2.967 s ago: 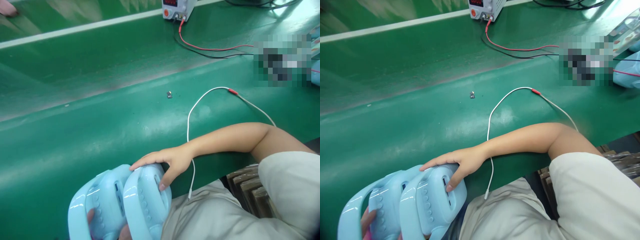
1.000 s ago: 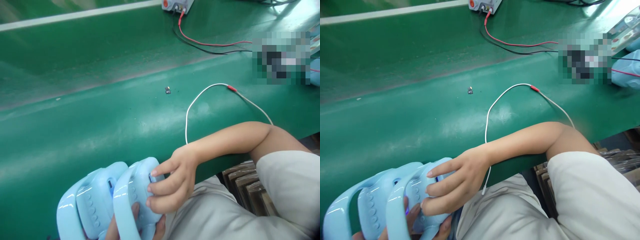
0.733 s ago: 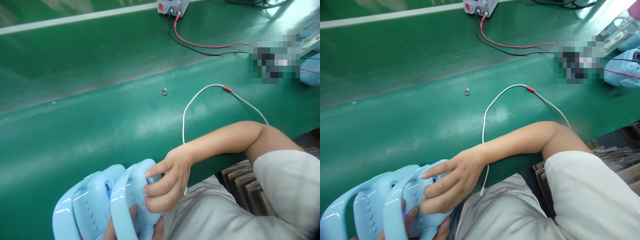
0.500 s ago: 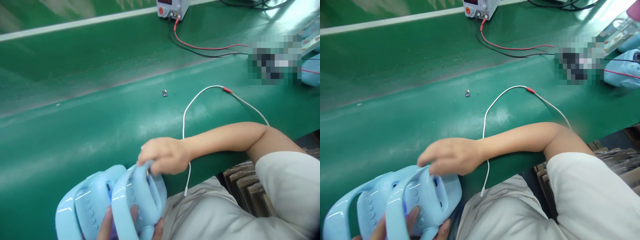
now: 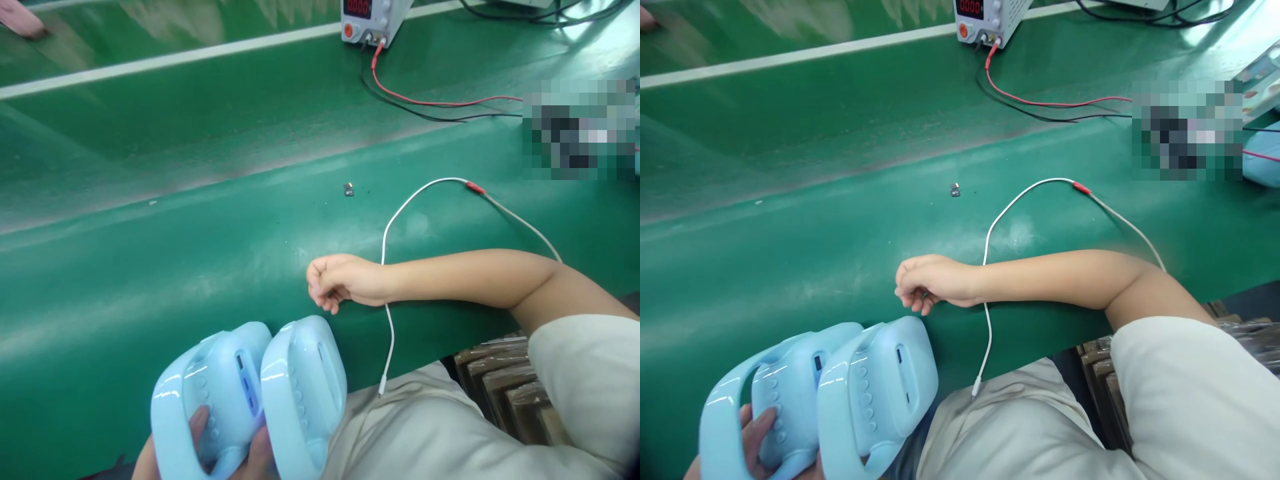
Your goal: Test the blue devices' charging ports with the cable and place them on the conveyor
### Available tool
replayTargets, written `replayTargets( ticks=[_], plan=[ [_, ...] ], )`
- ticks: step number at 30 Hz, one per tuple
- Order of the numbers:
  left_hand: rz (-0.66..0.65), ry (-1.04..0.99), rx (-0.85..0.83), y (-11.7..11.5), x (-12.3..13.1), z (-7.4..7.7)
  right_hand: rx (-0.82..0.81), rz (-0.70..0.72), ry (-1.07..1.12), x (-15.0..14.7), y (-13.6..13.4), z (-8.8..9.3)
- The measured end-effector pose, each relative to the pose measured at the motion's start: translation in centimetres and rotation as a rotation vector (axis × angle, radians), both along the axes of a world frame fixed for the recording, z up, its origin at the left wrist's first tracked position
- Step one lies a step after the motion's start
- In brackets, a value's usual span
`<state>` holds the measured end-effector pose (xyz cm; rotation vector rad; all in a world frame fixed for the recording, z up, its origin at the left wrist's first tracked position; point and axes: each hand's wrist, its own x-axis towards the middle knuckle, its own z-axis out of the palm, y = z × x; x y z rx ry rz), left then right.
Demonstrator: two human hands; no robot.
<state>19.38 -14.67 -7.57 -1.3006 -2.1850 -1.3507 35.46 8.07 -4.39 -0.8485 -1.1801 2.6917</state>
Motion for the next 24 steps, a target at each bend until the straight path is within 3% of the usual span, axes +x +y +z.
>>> replayTargets(
  ticks=[3,7,13,17,24],
  plan=[
    [-0.156,0.226,0.041,0.7,-0.2,0.8,0.142,0.148,0.082,0.1,-0.5,0.3],
    [-0.2,0.287,0.029,0.1,-1.1,-0.1,0.315,0.271,0.095,-1.3,-0.2,1.3],
    [-0.04,0.067,0.122,0.2,0.1,-1.5,0.625,0.553,0.018,-6.9,-0.2,1.8],
    [0.059,-0.064,0.235,1.2,1.1,-1.2,0.631,0.658,0.051,-9.6,-1.2,1.8],
    [0.154,-0.004,0.172,1.2,1.8,-1.5,0.639,0.703,-0.011,-10.2,-1.7,2.5]
  ],
)
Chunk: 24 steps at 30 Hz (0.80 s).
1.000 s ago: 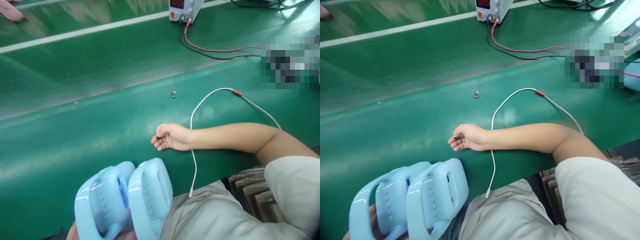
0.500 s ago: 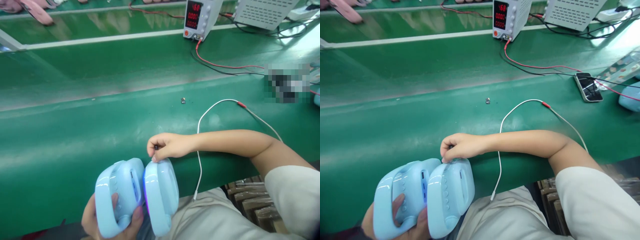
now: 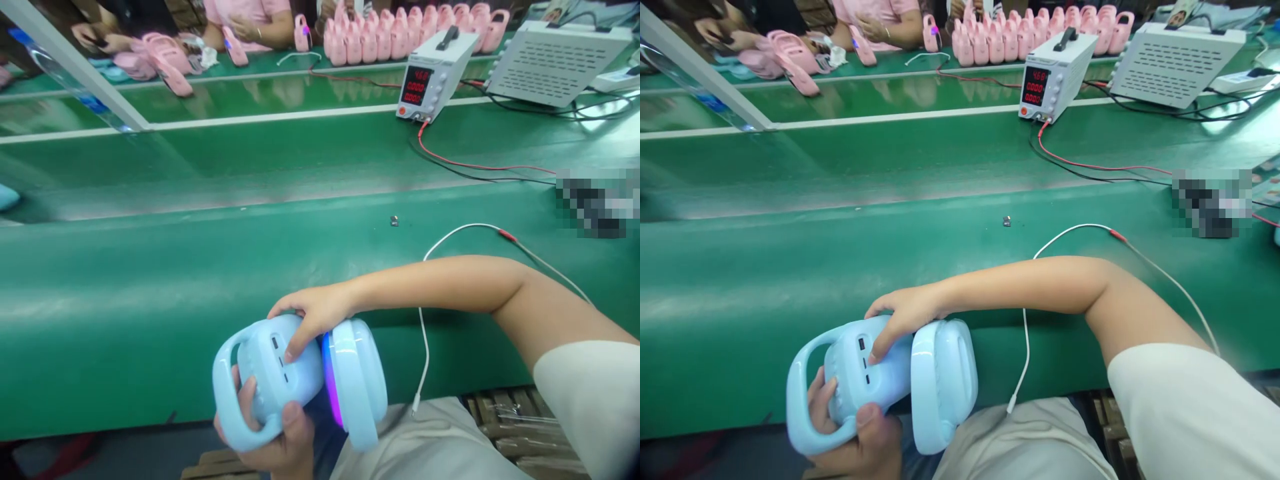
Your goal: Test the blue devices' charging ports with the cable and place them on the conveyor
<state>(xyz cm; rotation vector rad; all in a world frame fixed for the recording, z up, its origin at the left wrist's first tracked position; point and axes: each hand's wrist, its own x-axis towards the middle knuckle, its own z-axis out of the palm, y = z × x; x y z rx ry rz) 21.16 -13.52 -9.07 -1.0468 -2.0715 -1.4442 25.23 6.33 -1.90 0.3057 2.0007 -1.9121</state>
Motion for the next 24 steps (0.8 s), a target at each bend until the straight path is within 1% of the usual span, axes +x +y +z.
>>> replayTargets(
  ticks=[7,9,12,14,15,17,19,20,22,24],
  plan=[
    [0.051,0.021,-0.042,-0.1,0.5,-0.7,-0.115,-0.075,-0.055,-0.3,-0.4,-1.1],
    [0.061,0.012,-0.05,0.0,0.7,-0.7,-0.099,-0.089,-0.041,-0.3,-0.5,-1.0],
    [0.06,-0.021,-0.035,0.1,0.6,-0.3,-0.006,-0.068,-0.01,-0.2,-0.4,-0.3],
    [0.043,-0.078,-0.004,0.1,0.1,0.0,0.131,-0.027,0.062,-0.1,-0.1,0.3],
    [0.032,-0.119,0.013,0.2,-0.2,0.3,0.231,-0.004,0.144,-0.2,0.0,0.6],
    [0.013,-0.21,0.039,0.2,-0.9,0.6,0.467,0.074,0.419,-0.6,0.5,1.0],
    [0.004,-0.295,0.043,0.3,-1.5,1.0,0.677,0.204,0.741,-1.3,0.8,1.1],
    [0.002,-0.333,0.042,0.4,-1.7,1.1,0.757,0.275,0.869,-1.8,0.8,1.1],
    [0.009,-0.396,0.043,0.6,-2.2,1.4,0.885,0.37,1.012,-2.6,0.8,0.9],
    [0.024,-0.45,0.044,0.8,-2.5,1.7,0.992,0.394,1.064,-3.2,0.6,0.8]
  ],
)
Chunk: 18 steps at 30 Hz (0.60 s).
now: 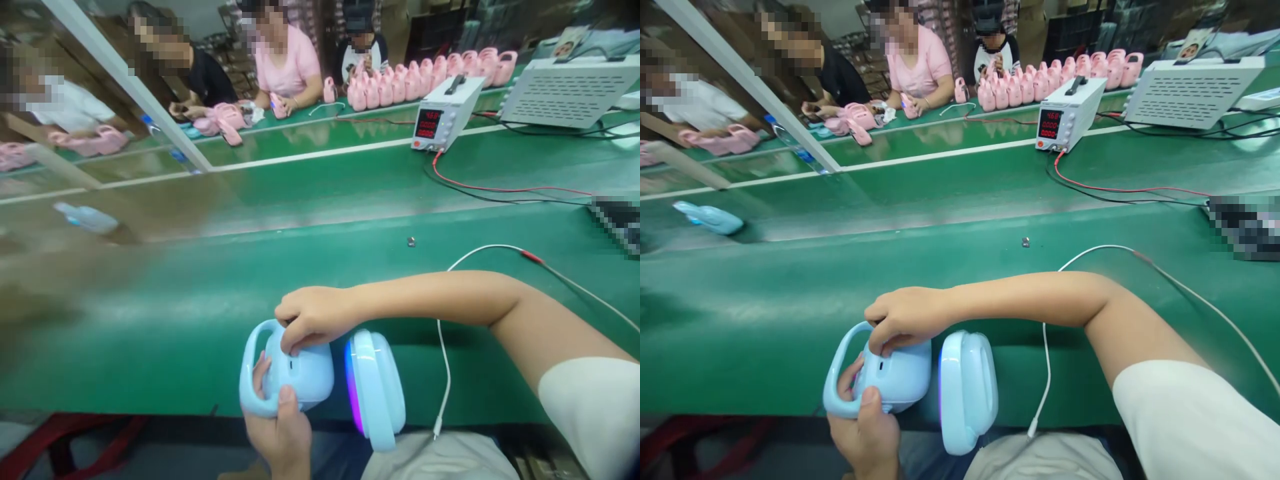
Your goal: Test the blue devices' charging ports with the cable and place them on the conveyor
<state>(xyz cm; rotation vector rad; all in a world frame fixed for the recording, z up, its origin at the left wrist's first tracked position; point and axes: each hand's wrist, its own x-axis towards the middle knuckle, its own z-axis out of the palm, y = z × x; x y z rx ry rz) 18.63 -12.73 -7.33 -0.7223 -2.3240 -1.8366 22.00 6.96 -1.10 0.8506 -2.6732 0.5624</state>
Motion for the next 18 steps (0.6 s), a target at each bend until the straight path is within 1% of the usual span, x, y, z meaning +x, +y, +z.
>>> replayTargets(
  ticks=[2,4,5,6,7,8,9,11,12,13,14,15,18],
  plan=[
    [0.011,-0.047,-0.016,0.2,-0.4,0.4,0.078,-0.023,0.057,-0.4,-0.3,-0.1],
    [0.016,-0.089,-0.043,0.4,-0.7,0.9,0.115,-0.039,0.091,-0.5,-0.5,-0.1],
    [0.019,-0.108,-0.058,0.5,-0.9,1.1,0.098,-0.042,0.091,-0.5,-0.6,-0.1],
    [0.023,-0.125,-0.072,0.6,-1.1,1.3,0.043,-0.044,0.077,-0.5,-0.6,-0.2],
    [0.027,-0.141,-0.082,0.6,-1.3,1.4,-0.06,-0.05,0.047,-0.5,-0.6,-0.2],
    [0.031,-0.156,-0.09,0.7,-1.5,1.5,-0.221,-0.065,-0.005,-0.4,-0.6,-0.2],
    [0.035,-0.17,-0.097,0.7,-1.7,1.5,-0.462,-0.099,-0.093,-0.3,-0.6,-0.2],
    [0.037,-0.192,-0.102,0.6,-1.9,1.5,-1.049,-0.207,-0.328,0.0,-0.2,-0.4],
    [0.038,-0.201,-0.102,0.6,-2.0,1.6,-1.306,-0.267,-0.445,0.3,0.0,-0.5],
    [0.04,-0.207,-0.103,0.6,-2.0,1.6,-1.5,-0.318,-0.543,0.7,0.4,-0.6],
    [0.044,-0.21,-0.104,0.6,-2.0,1.6,-1.625,-0.359,-0.614,1.1,0.7,-0.7],
    [0.048,-0.211,-0.105,0.6,-2.0,1.7,-1.687,-0.388,-0.66,1.6,1.2,-0.8],
    [0.049,-0.204,-0.103,0.7,-1.8,1.9,-1.785,-0.45,-0.777,3.3,2.3,-1.2]
  ],
)
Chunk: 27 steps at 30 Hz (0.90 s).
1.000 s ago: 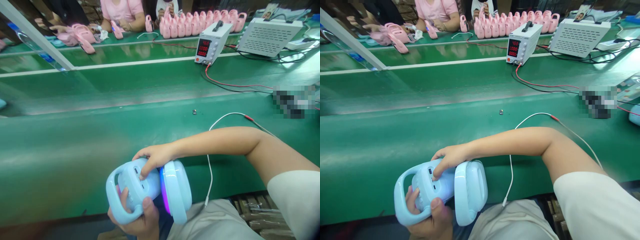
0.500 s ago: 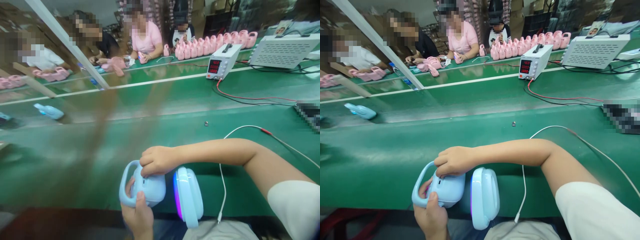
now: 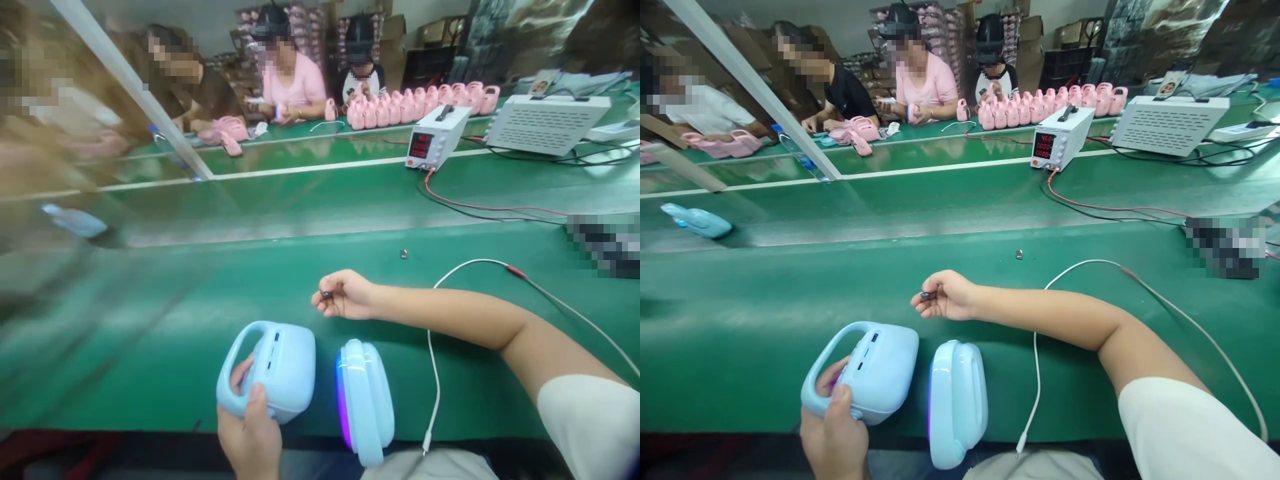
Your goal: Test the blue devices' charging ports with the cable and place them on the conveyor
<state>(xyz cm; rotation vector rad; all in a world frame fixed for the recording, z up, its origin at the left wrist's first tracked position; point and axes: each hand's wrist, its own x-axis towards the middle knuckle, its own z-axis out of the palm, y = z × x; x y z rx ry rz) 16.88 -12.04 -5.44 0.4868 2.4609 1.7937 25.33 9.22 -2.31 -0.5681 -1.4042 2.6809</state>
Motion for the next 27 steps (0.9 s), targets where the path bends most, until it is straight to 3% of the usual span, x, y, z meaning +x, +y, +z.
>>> replayTargets(
  ticks=[5,7,9,14,16,18,21,23,27],
  plan=[
    [-0.044,0.022,0.022,-0.2,0.1,0.0,-0.117,0.062,-0.101,2.9,0.1,0.5],
    [-0.065,0.029,0.027,-0.4,0.0,-0.1,-0.017,0.107,-0.104,4.2,-0.4,1.4],
    [-0.078,0.035,0.038,-0.5,0.1,-0.2,0.259,0.163,-0.021,5.8,-0.9,2.5],
    [-0.091,0.015,0.03,-0.4,-0.2,0.1,1.228,0.318,0.431,9.1,-2.8,4.1],
    [-0.1,-0.041,0.01,-0.3,-0.7,0.6,1.609,0.288,0.469,9.5,-3.8,3.7],
    [-0.116,-0.109,-0.035,0.0,-1.6,1.3,1.889,0.163,0.505,9.3,-4.4,3.0],
    [-0.209,-0.061,-0.219,1.2,-3.5,2.7,2.109,-0.09,0.621,8.4,-3.5,2.6],
    [-0.302,0.061,-0.351,3.0,-5.1,3.7,2.208,-0.226,0.635,7.8,-1.1,2.9],
    [-0.423,0.228,-0.405,10.2,-8.7,5.1,2.324,-0.4,0.476,6.3,6.6,4.4]
  ],
)
